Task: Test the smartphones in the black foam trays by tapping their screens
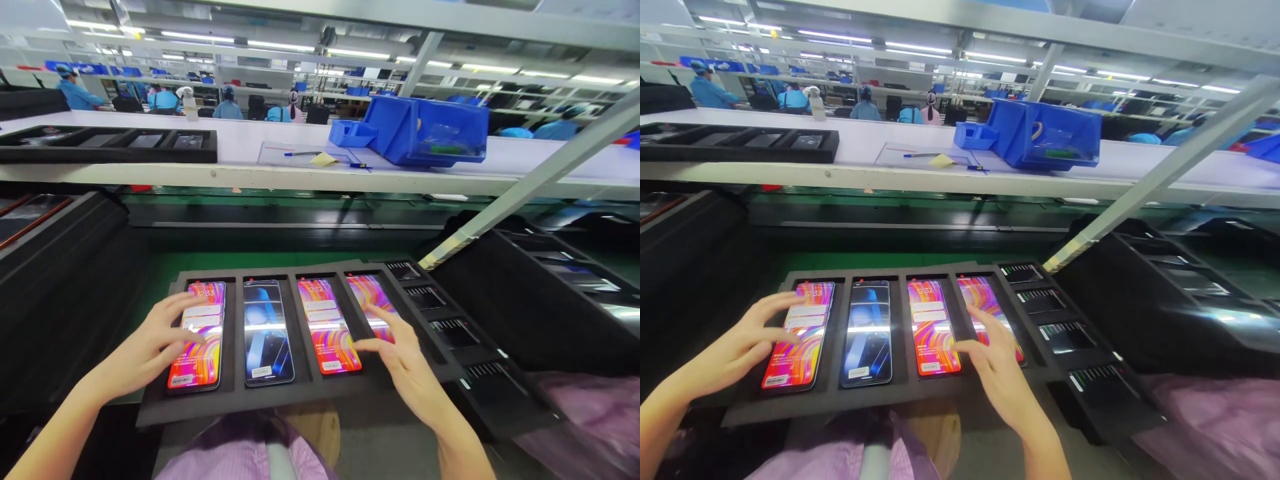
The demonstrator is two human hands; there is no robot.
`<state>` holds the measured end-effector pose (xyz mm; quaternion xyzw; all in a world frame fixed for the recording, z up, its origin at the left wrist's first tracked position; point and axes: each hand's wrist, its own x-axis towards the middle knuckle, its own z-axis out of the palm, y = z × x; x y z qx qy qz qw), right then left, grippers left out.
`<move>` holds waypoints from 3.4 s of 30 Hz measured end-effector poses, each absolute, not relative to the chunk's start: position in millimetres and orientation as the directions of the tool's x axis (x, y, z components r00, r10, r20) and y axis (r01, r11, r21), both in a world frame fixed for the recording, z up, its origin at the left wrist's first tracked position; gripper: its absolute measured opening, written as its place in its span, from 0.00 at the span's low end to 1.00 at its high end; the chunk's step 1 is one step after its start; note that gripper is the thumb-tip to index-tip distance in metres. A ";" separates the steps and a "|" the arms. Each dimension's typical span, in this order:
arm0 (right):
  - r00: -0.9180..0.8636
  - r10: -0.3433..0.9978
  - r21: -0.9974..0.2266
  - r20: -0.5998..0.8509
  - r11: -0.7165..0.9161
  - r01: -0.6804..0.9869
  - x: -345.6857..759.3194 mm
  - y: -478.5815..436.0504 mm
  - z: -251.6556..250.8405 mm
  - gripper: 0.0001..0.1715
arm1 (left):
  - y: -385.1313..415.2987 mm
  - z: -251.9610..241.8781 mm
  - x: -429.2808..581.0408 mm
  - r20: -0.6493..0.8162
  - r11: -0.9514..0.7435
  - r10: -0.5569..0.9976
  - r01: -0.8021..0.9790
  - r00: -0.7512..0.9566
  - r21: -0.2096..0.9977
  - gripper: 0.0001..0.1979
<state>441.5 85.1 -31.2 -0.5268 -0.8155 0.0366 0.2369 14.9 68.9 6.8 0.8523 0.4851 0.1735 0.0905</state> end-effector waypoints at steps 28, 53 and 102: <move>-0.508 0.700 -0.296 0.502 0.691 0.660 310.5 68.4 -42.6 0.21 | 23.2 -35.0 41.9 -0.088 0.134 0.972 0.207 -0.217 0.969 0.39; -0.266 0.706 -0.262 0.656 0.544 0.797 347.4 59.0 -36.0 0.21 | 24.2 -40.5 44.7 -0.038 0.113 0.953 0.236 -0.300 0.965 0.31; -0.200 0.699 -0.229 0.686 0.469 0.853 360.1 59.2 -50.0 0.22 | 9.5 -60.1 37.5 0.141 0.020 0.930 0.429 -0.341 0.903 0.22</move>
